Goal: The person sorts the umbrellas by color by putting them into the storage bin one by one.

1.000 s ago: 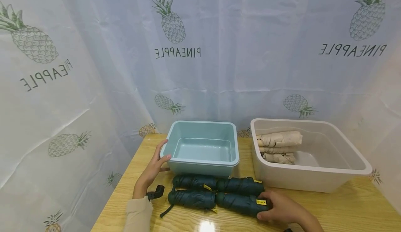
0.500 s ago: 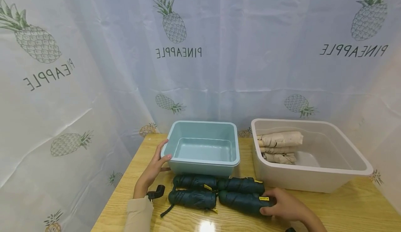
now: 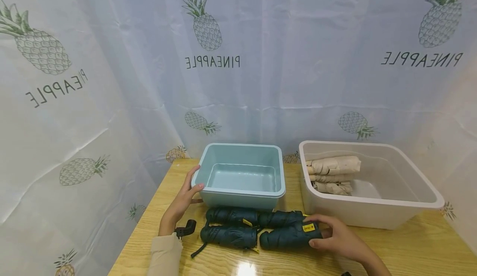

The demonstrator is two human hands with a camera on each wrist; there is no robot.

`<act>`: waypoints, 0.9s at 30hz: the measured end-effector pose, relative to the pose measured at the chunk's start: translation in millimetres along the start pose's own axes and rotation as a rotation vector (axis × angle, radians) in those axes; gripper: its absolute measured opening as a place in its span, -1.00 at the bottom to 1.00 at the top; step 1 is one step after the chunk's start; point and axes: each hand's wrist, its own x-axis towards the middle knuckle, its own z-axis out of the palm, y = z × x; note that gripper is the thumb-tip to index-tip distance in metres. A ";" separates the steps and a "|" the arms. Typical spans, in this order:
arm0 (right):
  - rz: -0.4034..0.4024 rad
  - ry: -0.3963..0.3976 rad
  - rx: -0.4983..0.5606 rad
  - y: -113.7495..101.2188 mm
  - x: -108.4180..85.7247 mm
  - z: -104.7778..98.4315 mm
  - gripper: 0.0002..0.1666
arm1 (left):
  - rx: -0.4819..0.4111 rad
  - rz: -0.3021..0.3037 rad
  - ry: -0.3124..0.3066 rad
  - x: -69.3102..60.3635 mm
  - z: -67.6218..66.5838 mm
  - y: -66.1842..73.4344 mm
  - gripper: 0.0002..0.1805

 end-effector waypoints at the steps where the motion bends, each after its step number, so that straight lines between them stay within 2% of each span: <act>1: -0.005 -0.001 0.005 -0.8 0.3 0.5 -0.40 | 0.000 -0.001 0.000 0.1 0.0 0.1 -0.28; 8: -0.012 0.029 -0.015 -2.1 2.2 2.7 -0.40 | -0.004 -0.004 0.002 0.9 -0.2 0.3 -0.29; 13: -0.008 0.027 0.027 -1.4 3.6 4.9 -0.41 | -0.001 -0.005 0.002 1.4 -0.4 0.4 -0.30; 20: -0.068 0.027 0.044 4.1 3.8 6.4 -0.45 | 0.001 -0.005 0.003 2.3 -0.7 0.1 -0.30; 27: -0.088 0.038 0.052 3.4 3.3 6.0 -0.45 | 0.001 -0.008 0.002 3.4 -1.2 -1.4 -0.30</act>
